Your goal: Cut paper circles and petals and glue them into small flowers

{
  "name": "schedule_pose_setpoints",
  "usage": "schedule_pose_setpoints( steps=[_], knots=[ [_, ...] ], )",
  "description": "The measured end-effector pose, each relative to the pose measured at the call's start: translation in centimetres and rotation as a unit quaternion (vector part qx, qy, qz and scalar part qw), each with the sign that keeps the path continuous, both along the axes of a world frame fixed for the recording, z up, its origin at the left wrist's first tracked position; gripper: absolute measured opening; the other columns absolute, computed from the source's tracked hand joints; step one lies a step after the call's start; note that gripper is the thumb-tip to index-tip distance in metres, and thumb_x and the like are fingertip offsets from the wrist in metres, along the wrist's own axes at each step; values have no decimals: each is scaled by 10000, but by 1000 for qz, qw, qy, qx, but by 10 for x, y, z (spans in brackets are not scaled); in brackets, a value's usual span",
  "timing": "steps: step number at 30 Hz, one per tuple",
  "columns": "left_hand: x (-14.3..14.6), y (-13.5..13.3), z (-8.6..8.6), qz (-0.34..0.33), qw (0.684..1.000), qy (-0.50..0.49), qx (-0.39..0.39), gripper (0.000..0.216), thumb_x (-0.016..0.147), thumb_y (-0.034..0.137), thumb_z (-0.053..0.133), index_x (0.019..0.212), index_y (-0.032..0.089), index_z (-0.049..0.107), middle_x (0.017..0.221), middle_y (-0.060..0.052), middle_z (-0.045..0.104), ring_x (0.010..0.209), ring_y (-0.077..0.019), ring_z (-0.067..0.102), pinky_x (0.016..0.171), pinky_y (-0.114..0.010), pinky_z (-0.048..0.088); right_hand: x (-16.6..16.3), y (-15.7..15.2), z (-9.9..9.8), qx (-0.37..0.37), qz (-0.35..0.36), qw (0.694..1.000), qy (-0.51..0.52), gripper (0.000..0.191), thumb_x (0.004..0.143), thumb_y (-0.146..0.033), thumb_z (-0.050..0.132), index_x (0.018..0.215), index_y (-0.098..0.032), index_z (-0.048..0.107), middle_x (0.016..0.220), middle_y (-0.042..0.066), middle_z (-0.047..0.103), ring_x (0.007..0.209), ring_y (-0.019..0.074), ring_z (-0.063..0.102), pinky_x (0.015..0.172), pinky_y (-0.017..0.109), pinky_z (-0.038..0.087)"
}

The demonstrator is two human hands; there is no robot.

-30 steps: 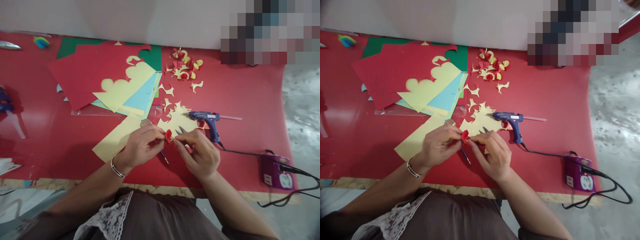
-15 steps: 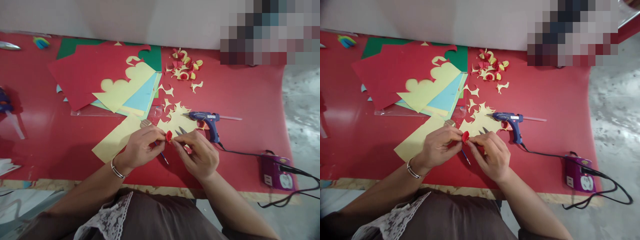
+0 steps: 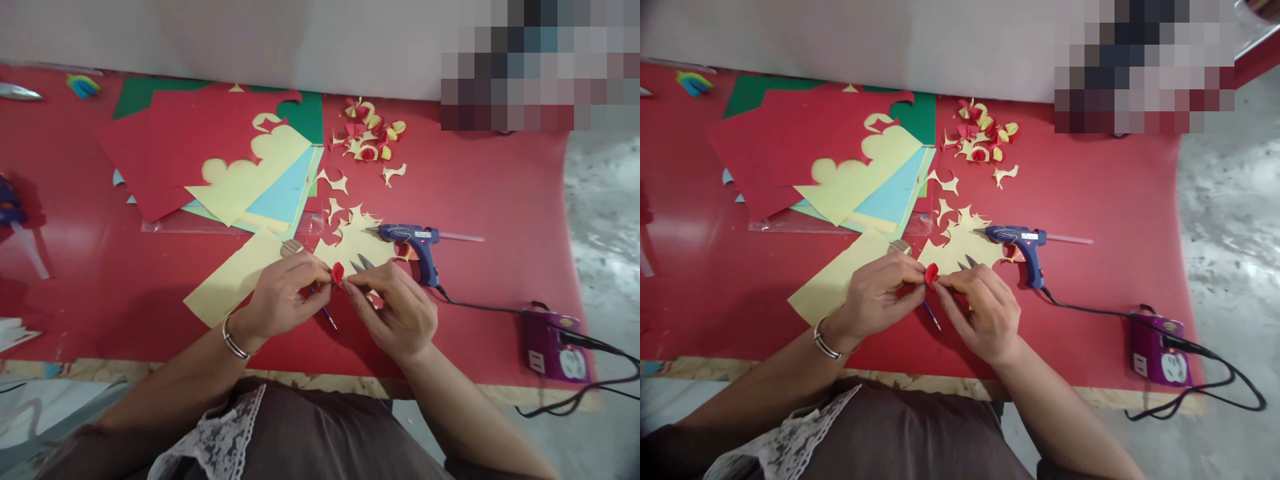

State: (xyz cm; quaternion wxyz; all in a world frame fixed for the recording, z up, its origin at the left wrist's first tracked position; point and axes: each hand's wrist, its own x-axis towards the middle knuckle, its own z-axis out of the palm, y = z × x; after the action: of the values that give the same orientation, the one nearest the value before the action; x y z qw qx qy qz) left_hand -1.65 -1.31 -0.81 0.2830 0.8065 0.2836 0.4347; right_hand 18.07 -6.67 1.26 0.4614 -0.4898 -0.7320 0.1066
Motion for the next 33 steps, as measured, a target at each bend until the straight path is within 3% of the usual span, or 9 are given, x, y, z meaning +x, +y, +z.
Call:
schedule_pose_setpoints(
  steps=[7, 19, 25, 33],
  knots=[
    [1, 0, -2, 12, 1000, 4, -1, 152, 963, 67, 690, 921, 206, 643, 843, -19, 760, 742, -137, 722, 669, -256, 583, -1, 0, -1, -3, 5, 1000, 7, 202, 950, -59, 746, 1051, -234, 750, 841, 33, 822, 723, 187, 771, 651, 328, 638],
    [-1, 1, -1, 40, 999, -9, 11, 149, 959, 62, 709, 952, 208, 677, 925, -53, 791, 830, -159, 753, 759, -285, 633, 1, -3, -9, -76, -13, 994, 81, 194, 953, -152, 784, 1132, -222, 754, 862, 32, 774, 726, 168, 741, 646, 302, 609],
    [-1, 0, -1, 35, 999, -10, 14, 140, 973, 75, 707, 977, 214, 692, 967, -63, 809, 877, -169, 778, 788, -295, 650, 1, -2, -6, -107, -9, 991, 76, 105, 970, -184, 768, 1068, -223, 771, 847, 33, 777, 714, 170, 733, 636, 311, 594],
    [0, 0, 0, 27, 999, 0, 26, 140, 980, 71, 705, 974, 209, 682, 957, -58, 808, 863, -159, 781, 770, -278, 647, 0, 0, -3, -91, -3, 994, 69, 104, 970, -128, 744, 1010, -222, 766, 811, 22, 770, 676, 159, 712, 594, 296, 566]
  ],
)
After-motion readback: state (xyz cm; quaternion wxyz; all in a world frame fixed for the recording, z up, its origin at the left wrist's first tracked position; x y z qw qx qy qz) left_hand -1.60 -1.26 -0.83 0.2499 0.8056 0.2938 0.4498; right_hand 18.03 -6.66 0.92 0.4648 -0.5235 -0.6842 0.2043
